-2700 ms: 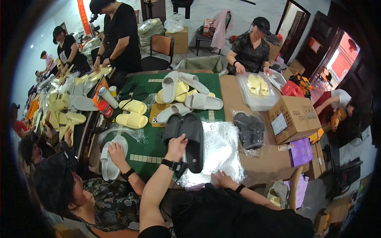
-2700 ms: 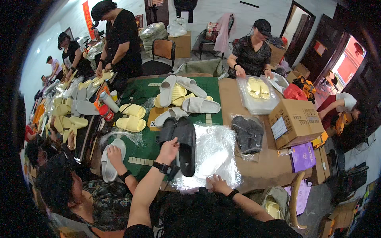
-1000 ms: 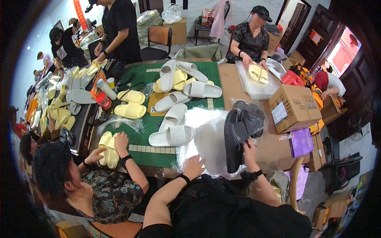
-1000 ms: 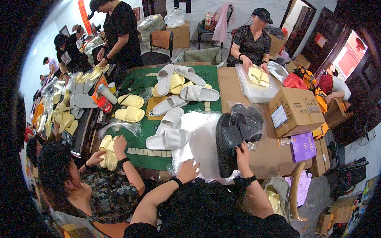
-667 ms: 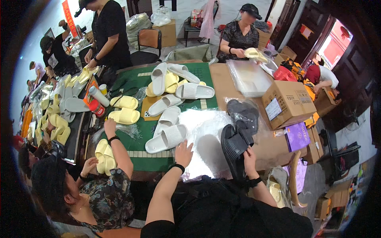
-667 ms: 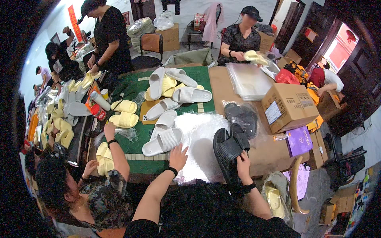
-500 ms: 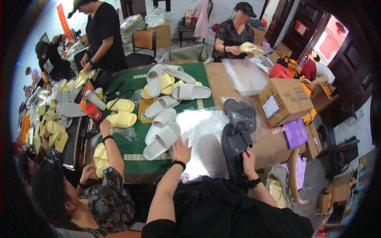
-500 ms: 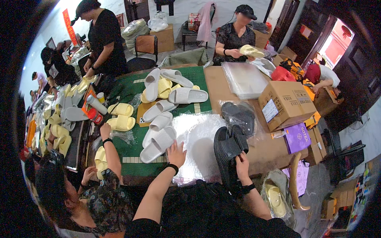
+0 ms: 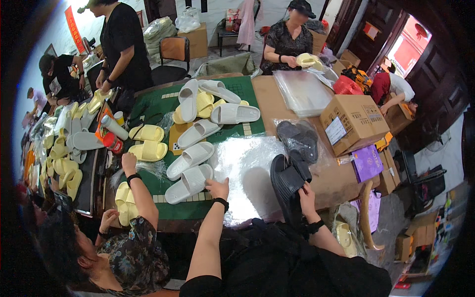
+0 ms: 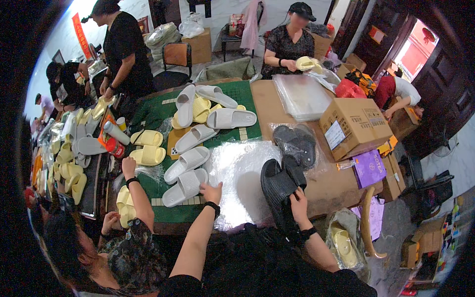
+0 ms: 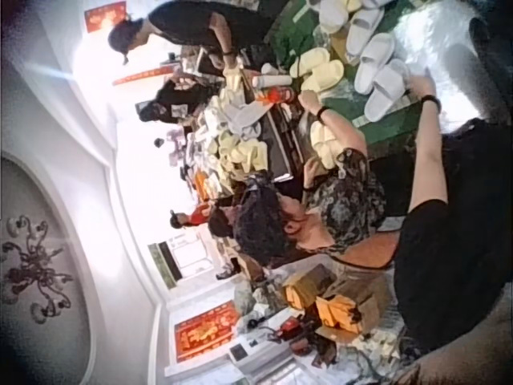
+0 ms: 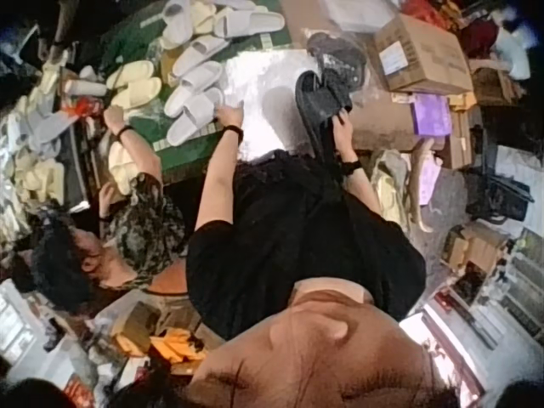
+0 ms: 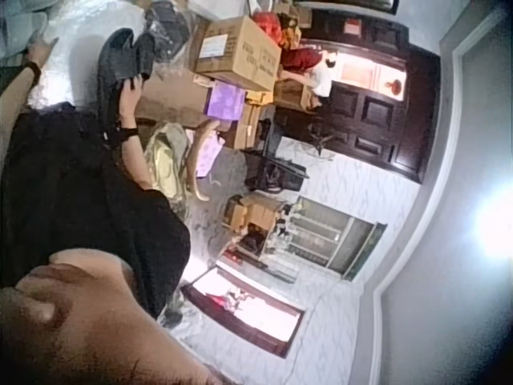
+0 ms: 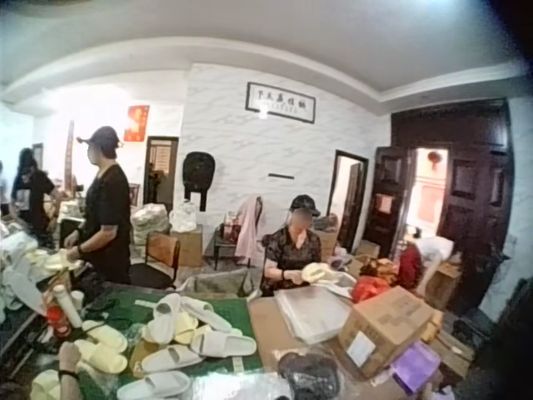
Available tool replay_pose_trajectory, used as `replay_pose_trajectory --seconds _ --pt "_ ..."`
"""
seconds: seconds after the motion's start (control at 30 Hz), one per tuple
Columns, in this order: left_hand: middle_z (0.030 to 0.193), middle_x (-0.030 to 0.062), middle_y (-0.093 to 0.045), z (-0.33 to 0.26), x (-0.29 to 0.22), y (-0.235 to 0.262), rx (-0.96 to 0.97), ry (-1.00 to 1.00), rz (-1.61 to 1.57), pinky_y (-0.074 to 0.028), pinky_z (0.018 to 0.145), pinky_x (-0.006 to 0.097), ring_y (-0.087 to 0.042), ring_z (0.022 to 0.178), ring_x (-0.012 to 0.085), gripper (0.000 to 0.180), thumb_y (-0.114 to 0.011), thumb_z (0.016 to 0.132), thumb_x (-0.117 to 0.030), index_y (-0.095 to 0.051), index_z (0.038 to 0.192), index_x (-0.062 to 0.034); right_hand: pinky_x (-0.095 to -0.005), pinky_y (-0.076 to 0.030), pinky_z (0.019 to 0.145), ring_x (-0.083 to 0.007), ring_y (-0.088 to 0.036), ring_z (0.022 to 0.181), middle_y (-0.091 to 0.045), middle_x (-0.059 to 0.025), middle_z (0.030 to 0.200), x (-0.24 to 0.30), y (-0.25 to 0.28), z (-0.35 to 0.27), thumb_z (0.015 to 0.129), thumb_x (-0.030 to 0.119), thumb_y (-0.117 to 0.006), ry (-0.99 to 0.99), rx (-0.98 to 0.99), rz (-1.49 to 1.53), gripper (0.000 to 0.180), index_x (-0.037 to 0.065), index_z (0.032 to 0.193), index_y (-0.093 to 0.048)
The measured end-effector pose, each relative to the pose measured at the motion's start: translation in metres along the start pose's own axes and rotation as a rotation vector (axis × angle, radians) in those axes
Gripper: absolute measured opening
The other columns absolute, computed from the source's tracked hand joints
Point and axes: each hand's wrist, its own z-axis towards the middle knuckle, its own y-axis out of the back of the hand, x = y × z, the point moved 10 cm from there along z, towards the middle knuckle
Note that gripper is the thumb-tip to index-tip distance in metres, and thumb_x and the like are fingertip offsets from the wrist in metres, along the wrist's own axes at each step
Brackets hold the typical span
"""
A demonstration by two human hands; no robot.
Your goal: The recorder is packaging manufactured shoes into plastic bags and placing them into a large sack in a shoe factory setting.
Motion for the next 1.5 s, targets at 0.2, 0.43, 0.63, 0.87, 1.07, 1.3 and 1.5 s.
replay_pose_trajectory --seconds 0.2,0.43,0.63,0.87,1.07,1.3,1.5 --pt "0.113 0.0312 -0.043 0.012 0.022 -0.032 0.11 -0.017 -0.206 -0.037 0.09 0.043 -0.046 0.102 0.0462 0.08 -0.071 0.068 -0.03 -0.028 0.119 0.0137 -0.0325 -0.024 0.1 -0.0317 -0.03 0.125 -0.032 -0.0251 0.133 0.004 -0.013 0.008 0.08 0.011 -0.054 0.045 0.073 0.056 0.036 -0.011 0.108 -0.048" --pt "0.132 0.0224 -0.027 -0.016 -0.001 -0.023 0.039 -0.025 0.29 -0.024 0.097 0.053 -0.024 0.122 0.0412 0.045 -0.062 0.074 -0.03 -0.051 0.112 -0.0069 -0.0329 -0.026 0.099 -0.0323 -0.03 0.126 -0.035 -0.0266 0.13 -0.009 -0.009 0.01 0.078 0.01 -0.052 0.061 0.065 0.048 0.031 -0.011 0.101 -0.05" --pt "0.136 0.0215 -0.013 -0.026 0.038 -0.025 -0.022 0.254 -0.002 -0.024 0.094 0.059 -0.023 0.12 0.0421 0.036 -0.056 0.079 -0.023 -0.05 0.115 -0.0181 -0.0316 -0.03 0.096 -0.0313 -0.037 0.12 -0.042 -0.0241 0.126 0.007 -0.013 0.004 0.078 0.01 -0.052 0.071 0.05 0.008 0.027 -0.011 0.095 -0.051" --pt "0.112 0.0259 -0.046 -0.014 0.027 -0.05 0.117 0.11 -0.307 -0.035 0.091 0.037 -0.045 0.105 0.0386 0.058 -0.061 0.073 -0.018 -0.039 0.122 0.0041 -0.0296 -0.033 0.091 -0.0283 -0.043 0.114 -0.045 -0.0212 0.123 0.034 -0.023 0.0 0.078 0.006 -0.051 0.045 0.08 -0.055 0.024 -0.011 0.095 -0.052" --pt "0.094 0.0119 -0.056 0.0 0.001 -0.073 0.399 -0.042 -0.721 -0.044 0.074 0.031 -0.055 0.084 0.0224 0.044 -0.065 0.061 0.005 -0.049 0.102 0.0014 -0.03 -0.033 0.092 -0.0297 -0.044 0.111 -0.046 -0.0222 0.122 0.009 -0.03 0.014 0.078 0.008 -0.053 0.152 0.089 0.002 0.027 -0.011 0.098 -0.052" --pt "0.092 0.0117 -0.058 0.039 0.04 -0.053 0.187 -0.09 -0.806 -0.044 0.071 0.031 -0.056 0.082 0.0216 0.037 -0.062 0.064 0.002 -0.05 0.099 0.0012 -0.0323 -0.027 0.099 -0.0336 -0.033 0.123 -0.037 -0.0255 0.129 0.018 -0.048 0.005 0.08 0.015 -0.055 0.077 0.152 -0.103 0.037 -0.011 0.106 -0.05" --pt "0.121 0.0265 -0.037 -0.005 -0.004 -0.008 -0.094 -0.072 0.085 -0.036 0.091 0.043 -0.041 0.109 0.0408 0.072 -0.069 0.065 -0.02 -0.029 0.123 -0.0049 -0.0328 -0.026 0.1 -0.0319 -0.031 0.124 -0.035 -0.0239 0.132 -0.016 -0.033 0.005 0.08 0.016 -0.056 0.003 0.127 -0.024 0.041 -0.011 0.11 -0.048"
